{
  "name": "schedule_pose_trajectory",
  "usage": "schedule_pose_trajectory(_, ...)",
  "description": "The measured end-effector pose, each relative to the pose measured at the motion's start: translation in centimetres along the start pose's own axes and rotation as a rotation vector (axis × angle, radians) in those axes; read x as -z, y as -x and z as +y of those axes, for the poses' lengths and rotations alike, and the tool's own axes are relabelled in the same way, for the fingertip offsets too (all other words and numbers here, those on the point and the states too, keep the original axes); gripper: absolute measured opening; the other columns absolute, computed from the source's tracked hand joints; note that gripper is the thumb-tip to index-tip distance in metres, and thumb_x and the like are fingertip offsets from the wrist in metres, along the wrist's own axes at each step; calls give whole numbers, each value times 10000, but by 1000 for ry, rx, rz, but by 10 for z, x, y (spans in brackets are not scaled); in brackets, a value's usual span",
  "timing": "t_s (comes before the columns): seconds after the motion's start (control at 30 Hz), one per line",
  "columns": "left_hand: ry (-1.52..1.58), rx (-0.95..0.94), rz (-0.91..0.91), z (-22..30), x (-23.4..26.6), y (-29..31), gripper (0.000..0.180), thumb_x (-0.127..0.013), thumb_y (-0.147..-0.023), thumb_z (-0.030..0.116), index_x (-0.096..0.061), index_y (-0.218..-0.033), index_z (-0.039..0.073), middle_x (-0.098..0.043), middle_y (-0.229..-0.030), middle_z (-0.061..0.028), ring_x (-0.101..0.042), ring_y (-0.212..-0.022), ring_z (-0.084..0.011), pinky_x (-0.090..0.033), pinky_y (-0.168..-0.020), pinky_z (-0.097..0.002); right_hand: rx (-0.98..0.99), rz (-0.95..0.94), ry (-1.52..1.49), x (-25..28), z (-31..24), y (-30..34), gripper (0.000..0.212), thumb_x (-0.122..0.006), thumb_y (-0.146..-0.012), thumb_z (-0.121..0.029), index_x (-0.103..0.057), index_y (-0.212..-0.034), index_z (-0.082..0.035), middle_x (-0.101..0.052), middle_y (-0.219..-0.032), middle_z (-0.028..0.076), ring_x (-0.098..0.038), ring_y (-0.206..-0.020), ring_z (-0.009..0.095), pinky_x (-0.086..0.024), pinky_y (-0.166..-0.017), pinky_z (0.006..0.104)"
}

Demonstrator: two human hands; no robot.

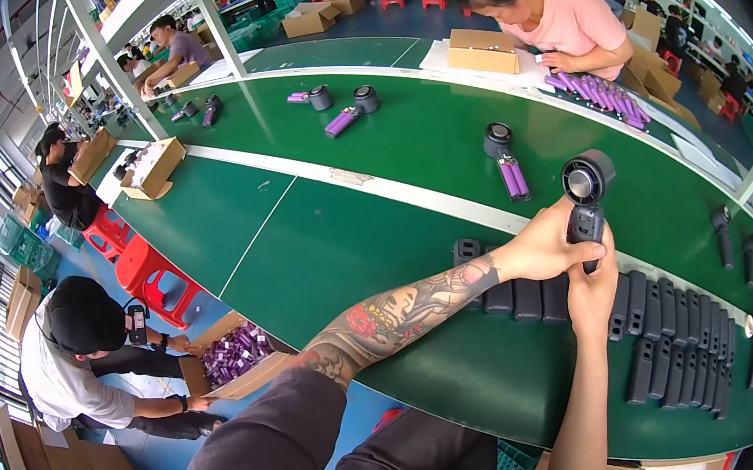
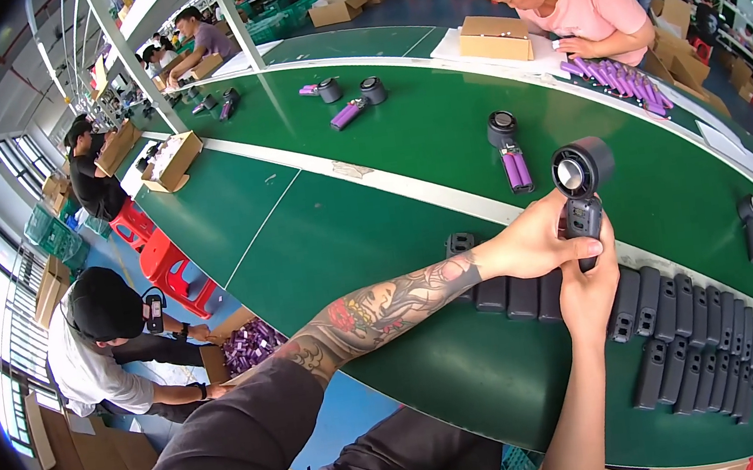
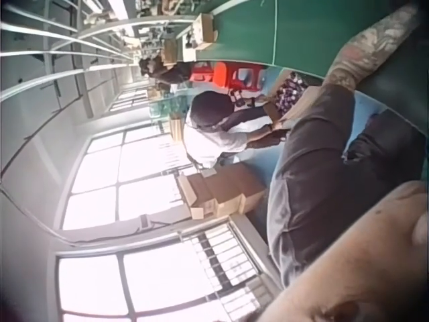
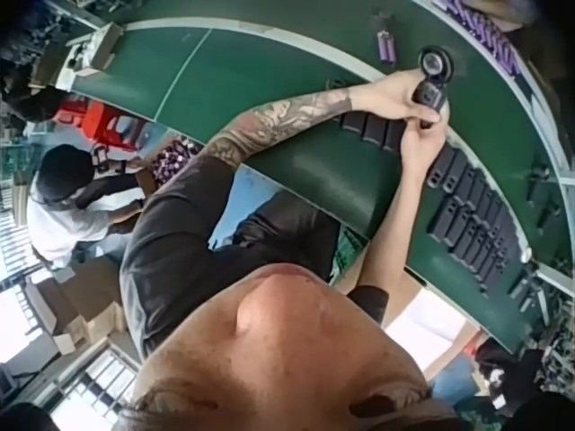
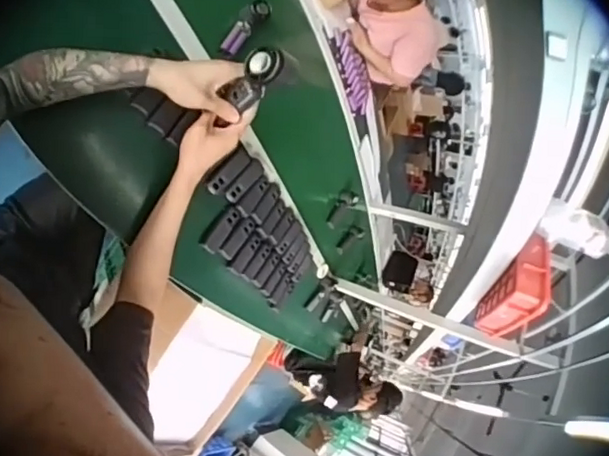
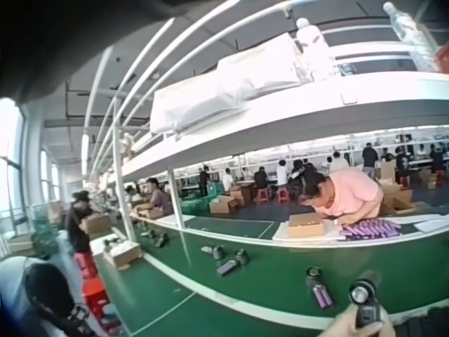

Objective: Assembling electronic devices by inserting batteries, attaching covers, and placing finished units into a foam-lined shipping box.

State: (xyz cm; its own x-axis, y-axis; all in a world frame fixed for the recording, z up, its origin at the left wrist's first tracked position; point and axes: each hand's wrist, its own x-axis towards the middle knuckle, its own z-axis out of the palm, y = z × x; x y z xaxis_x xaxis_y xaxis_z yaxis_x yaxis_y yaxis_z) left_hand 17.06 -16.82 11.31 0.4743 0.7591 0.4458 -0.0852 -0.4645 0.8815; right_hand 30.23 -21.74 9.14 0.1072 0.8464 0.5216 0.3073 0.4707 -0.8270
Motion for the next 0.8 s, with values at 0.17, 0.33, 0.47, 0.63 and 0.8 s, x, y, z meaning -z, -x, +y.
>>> schedule_pose_trajectory(0.17, 122, 22, 80, -16, -9, -6, 508, -710, -869, 16, -464, -1313, 2, -620, -1034, -97, -611, -908, -167, -522, -830, -311, 24, 59, 161, -2, 5, -3, 584, -571, -844, 75, -520, -1408, -66, -667, -1249, 162, -675, -1075, 305, -518, -898, 353)
schedule_pose_trajectory(0.33, 114, 53, -136, -1, 45, -9, 482, -718, -899, 105, -507, -1315, -18, -640, -1059, -116, -620, -930, -180, -530, -846, -331, 59, 137, 222, -29, 1, -10, 494, -654, -849, 13, -559, -1332, -35, -720, -1087, 150, -711, -840, 281, -549, -718, 349)
schedule_pose_trajectory(0.47, -95, 173, 229, -45, 80, -29, 628, -685, -937, 324, -448, -1414, -8, -609, -1141, -154, -615, -1004, -264, -497, -936, -376, -461, 61, -382, -10, -12, -27, 323, -670, -929, -85, -585, -1219, 31, -684, -1091, 178, -603, -689, 130, -486, -616, 243)
schedule_pose_trajectory(0.63, -822, 445, 631, -110, 96, -57, 822, -711, -833, 548, -424, -1375, 1, -572, -1148, -165, -595, -1014, -341, -454, -973, -431, -656, -97, -1176, 8, 1, -29, 260, -660, -978, -185, -600, -1113, 29, -686, -1019, 162, -413, -546, 37, -360, -495, 176)
schedule_pose_trajectory(0.8, -1210, 509, 599, -149, 77, -91, 812, -732, -689, 594, -402, -1187, 45, -547, -1153, -174, -585, -1031, -356, -437, -922, -480, -677, -42, -923, 6, 16, -32, 262, -636, -991, -222, -601, -1073, 24, -699, -976, 123, -423, -529, 30, -333, -475, 179)
